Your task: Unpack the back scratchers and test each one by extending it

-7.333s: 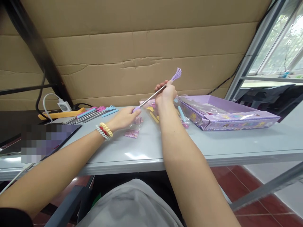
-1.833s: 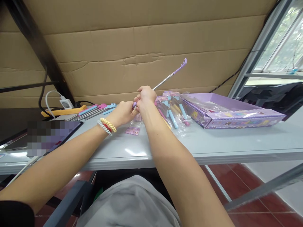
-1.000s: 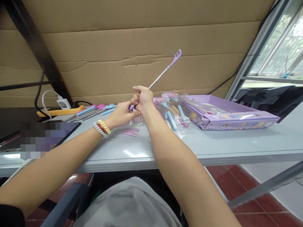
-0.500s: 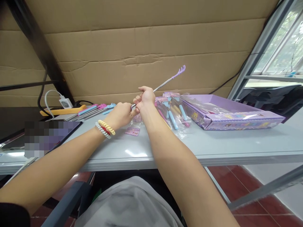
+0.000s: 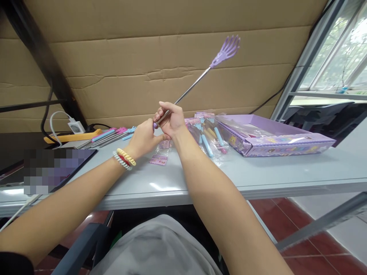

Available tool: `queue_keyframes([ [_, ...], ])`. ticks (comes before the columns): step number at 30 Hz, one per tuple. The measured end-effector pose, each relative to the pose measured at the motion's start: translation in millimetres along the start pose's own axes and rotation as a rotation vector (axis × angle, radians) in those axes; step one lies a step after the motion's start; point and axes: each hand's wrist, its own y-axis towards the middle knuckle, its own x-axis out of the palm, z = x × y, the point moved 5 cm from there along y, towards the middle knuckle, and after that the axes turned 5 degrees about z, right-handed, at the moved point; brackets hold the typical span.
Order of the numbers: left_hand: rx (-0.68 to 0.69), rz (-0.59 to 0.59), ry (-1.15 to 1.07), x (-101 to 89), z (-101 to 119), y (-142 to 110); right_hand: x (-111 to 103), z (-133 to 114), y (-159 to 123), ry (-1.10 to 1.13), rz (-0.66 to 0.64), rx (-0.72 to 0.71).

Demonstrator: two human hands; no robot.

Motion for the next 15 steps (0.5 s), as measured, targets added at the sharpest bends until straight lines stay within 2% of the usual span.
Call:
queue_keyframes([
  [6, -0.017, -0.064, -0.035, 6.3, 1.8, -2.9, 1.5, 2.9, -0.8, -0.104, -0.053, -0.002],
  [10, 0.0, -0.112, -0.003, 5.7, 3.6, -2.7, -2.0, 3.1, 2.0, -0.08, 0.03, 0.026],
  [15, 0.005, -0.158, 0.141, 3.2, -1.3, -0.1, -3.1, 2.8, 3.2, -0.006, 0.135, -0.035],
])
